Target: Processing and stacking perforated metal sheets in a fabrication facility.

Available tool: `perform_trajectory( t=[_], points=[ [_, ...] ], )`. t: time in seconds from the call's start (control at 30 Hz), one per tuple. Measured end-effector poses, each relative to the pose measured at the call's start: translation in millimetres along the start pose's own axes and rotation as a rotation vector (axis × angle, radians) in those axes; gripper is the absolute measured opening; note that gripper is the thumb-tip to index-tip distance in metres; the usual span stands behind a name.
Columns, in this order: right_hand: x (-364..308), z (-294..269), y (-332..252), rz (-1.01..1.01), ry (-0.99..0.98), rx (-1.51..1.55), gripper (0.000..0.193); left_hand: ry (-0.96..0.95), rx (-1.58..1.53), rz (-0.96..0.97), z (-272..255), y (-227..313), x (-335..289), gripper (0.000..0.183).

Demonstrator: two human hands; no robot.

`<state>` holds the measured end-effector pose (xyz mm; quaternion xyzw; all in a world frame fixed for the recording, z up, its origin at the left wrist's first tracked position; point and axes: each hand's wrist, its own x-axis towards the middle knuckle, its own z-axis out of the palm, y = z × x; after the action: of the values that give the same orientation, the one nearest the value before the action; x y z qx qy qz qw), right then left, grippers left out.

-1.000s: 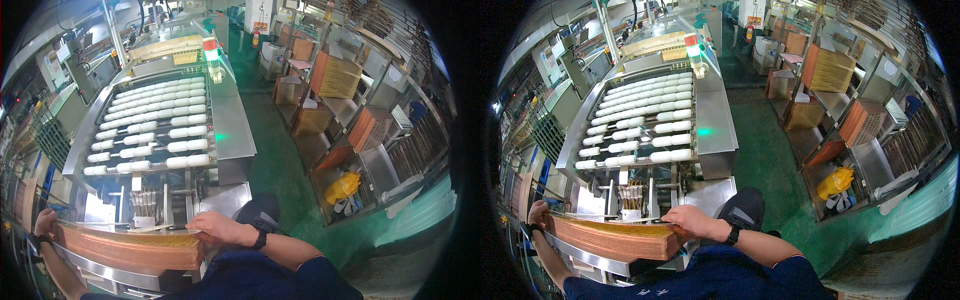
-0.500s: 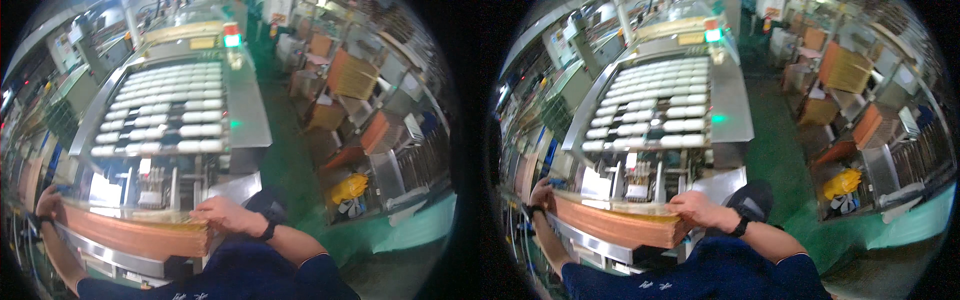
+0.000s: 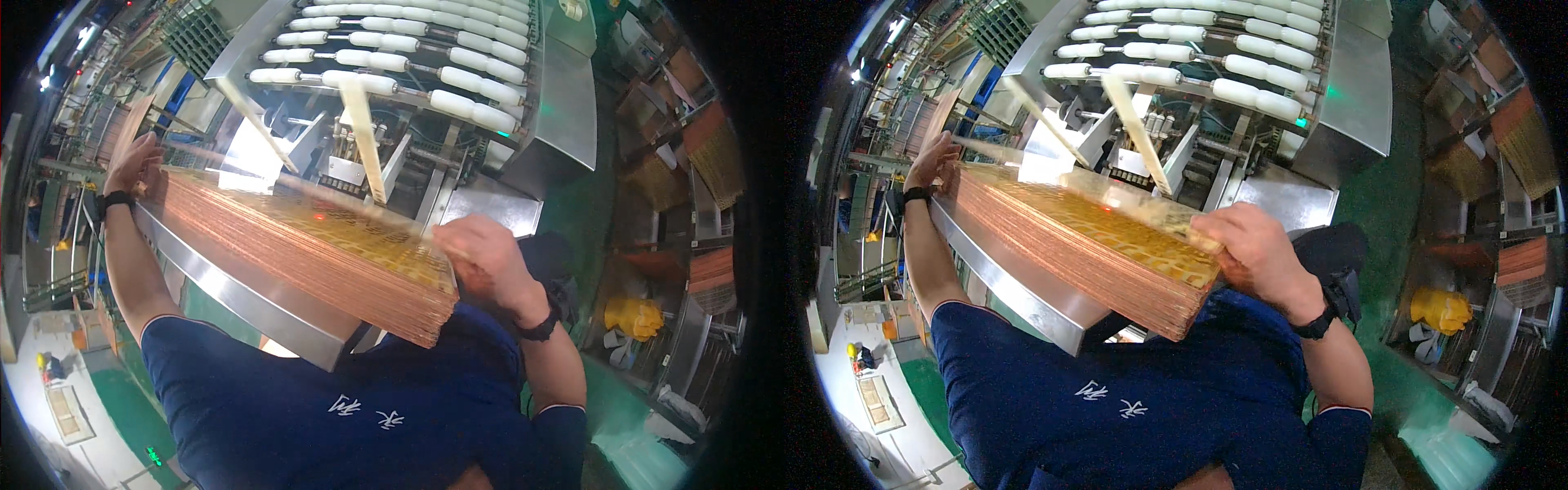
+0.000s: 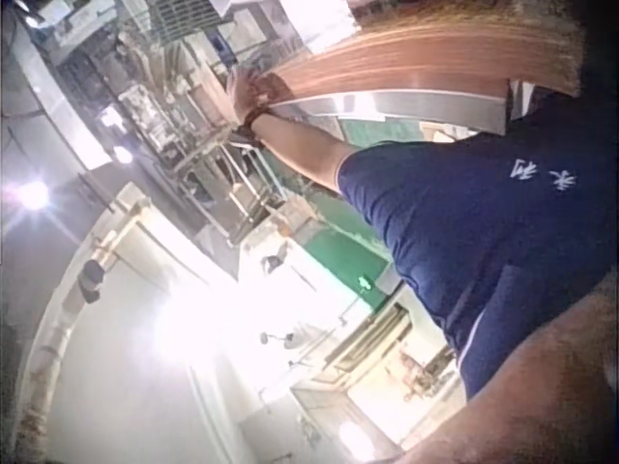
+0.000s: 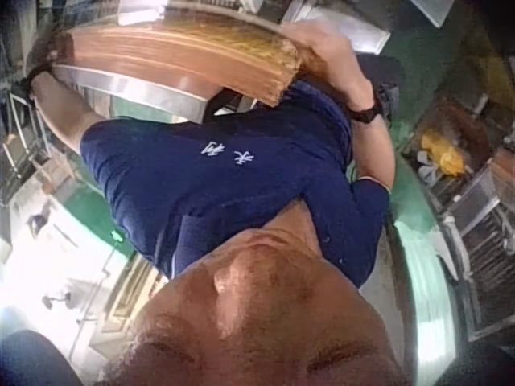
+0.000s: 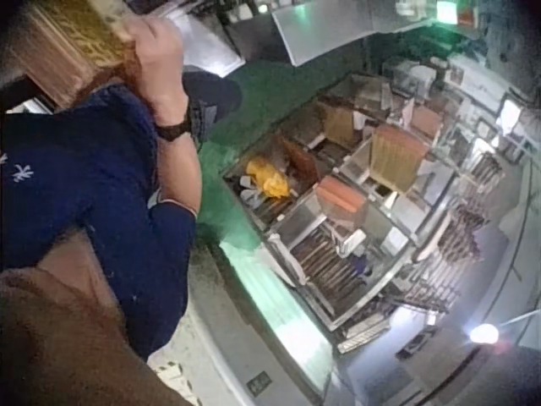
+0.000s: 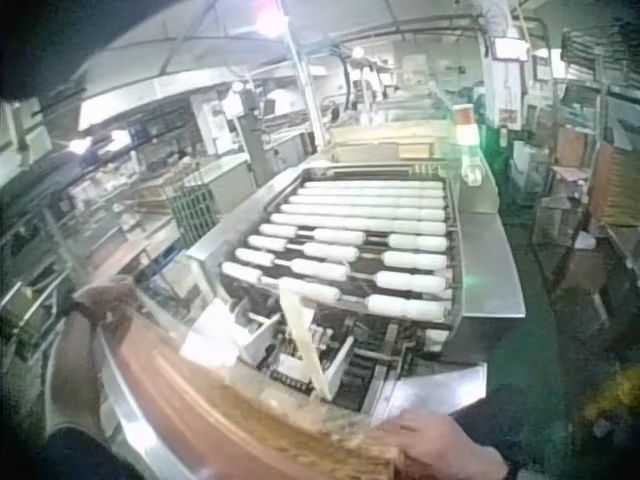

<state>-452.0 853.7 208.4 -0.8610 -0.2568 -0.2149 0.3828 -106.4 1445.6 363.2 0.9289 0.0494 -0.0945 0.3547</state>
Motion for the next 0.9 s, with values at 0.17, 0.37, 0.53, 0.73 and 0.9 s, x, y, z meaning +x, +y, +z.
perform_trajectory(
  t=[0.17, 0.37, 0.53, 0.73, 0.9],
  points=[
    [18, -16, 10, 0.355, 0.364, 0.094, 0.024, 0.031, -0.111, -0.038, 4, 24, -19, 0.085],
    [11, -13, 6, 0.505, 0.500, 0.140, 0.028, 0.008, 0.096, -0.057, 15, 27, -19, 0.069],
    [4, -20, -35, 0.426, -0.103, 0.750, 0.044, 0.053, 0.134, -0.106, 5, 18, -21, 0.065],
    [11, -22, -52, 0.381, -0.208, 0.735, 0.044, -0.025, 0.096, -0.104, 14, 28, -26, 0.063],
    [9, -23, -50, 0.458, -0.209, 0.850, 0.037, -0.013, 0.120, -0.104, 14, 27, -26, 0.062]
  ],
)
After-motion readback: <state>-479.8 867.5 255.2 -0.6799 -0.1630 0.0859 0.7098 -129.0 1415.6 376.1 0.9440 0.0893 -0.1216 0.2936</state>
